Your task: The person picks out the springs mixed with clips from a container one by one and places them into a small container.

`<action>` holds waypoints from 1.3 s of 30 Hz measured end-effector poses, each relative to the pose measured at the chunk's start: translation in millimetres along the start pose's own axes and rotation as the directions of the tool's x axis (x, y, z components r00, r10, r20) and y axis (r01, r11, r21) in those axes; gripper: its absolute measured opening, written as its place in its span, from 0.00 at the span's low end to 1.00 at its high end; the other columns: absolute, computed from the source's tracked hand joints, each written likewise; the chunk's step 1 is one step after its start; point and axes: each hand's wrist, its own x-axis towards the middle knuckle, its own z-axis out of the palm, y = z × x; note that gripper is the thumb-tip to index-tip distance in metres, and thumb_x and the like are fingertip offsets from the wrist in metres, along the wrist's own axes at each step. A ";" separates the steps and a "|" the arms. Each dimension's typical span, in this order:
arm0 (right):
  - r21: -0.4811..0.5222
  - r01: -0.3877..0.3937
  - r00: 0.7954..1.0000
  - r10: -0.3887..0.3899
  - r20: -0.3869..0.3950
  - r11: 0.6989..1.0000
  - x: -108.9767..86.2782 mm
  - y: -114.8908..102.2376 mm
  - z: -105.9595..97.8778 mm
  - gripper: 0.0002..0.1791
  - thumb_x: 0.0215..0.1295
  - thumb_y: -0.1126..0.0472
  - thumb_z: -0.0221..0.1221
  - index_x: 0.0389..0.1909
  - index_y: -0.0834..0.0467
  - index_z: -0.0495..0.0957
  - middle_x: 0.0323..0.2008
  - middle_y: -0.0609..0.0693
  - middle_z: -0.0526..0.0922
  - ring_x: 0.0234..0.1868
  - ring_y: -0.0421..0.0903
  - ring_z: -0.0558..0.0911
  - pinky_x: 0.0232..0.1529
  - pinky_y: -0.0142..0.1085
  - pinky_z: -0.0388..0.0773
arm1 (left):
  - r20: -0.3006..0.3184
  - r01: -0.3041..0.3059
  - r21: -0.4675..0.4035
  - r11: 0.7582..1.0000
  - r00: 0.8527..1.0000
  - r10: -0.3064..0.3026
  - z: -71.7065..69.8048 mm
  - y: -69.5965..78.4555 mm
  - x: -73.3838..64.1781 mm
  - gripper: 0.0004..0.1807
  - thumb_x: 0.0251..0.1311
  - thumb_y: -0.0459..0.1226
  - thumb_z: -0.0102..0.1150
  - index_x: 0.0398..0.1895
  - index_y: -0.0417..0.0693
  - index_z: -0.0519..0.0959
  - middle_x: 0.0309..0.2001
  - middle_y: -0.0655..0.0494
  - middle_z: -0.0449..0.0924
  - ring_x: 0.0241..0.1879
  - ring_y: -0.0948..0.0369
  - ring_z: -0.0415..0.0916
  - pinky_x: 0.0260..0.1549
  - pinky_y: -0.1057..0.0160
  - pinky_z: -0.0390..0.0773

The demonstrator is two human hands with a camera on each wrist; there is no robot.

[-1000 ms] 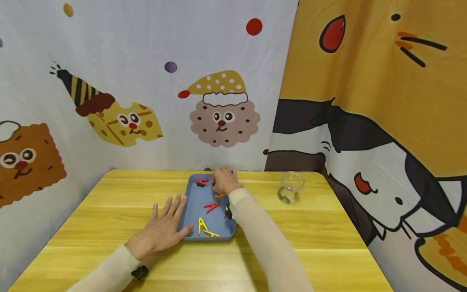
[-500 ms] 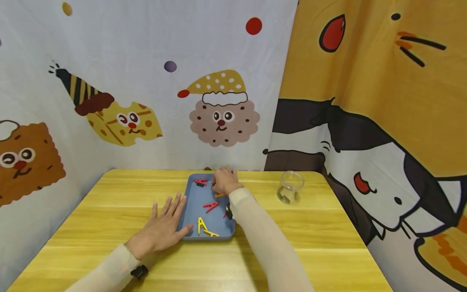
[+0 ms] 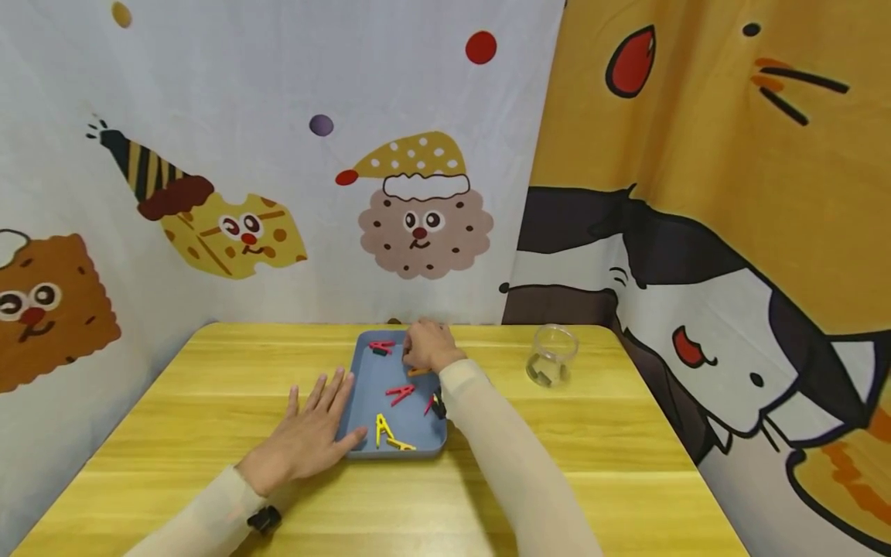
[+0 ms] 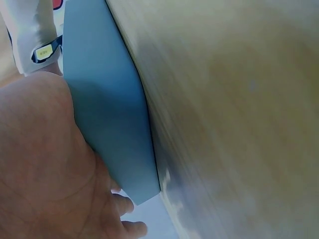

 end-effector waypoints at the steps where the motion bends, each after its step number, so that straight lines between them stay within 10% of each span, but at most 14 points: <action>1: 0.005 0.003 1.000 -0.003 0.001 1.000 -0.2 0.3 -0.7 0.06 0.72 0.55 0.81 0.45 0.50 0.96 0.58 0.51 0.89 0.65 0.52 0.85 0.77 0.60 0.80 | -0.002 -0.001 0.003 1.000 1.000 0.001 -0.3 -0.1 0.4 0.56 0.87 0.65 0.56 0.99 0.44 0.45 0.99 0.42 0.40 0.97 0.33 0.41 0.87 0.13 0.37; 9: 0.080 0.016 1.000 -0.018 0.024 0.997 -2.2 4.5 -4.6 0.10 0.73 0.57 0.81 0.50 0.54 0.96 0.64 0.55 0.88 0.62 0.52 0.84 0.64 0.51 0.88 | -0.003 -0.008 0.021 1.000 1.000 0.008 -0.5 -1.2 1.2 0.56 0.87 0.66 0.55 0.99 0.44 0.45 0.99 0.45 0.39 0.98 0.35 0.40 0.88 0.14 0.36; 39: 0.218 0.121 0.992 -0.111 -0.057 0.969 -38.1 3.1 -24.3 0.09 0.75 0.58 0.80 0.51 0.54 0.96 0.80 0.58 0.80 0.83 0.60 0.79 0.82 0.57 0.81 | -0.023 -0.053 0.058 0.997 0.998 0.054 0.0 -4.6 1.1 0.57 0.85 0.67 0.57 0.98 0.41 0.50 0.99 0.44 0.41 0.98 0.36 0.39 0.89 0.15 0.39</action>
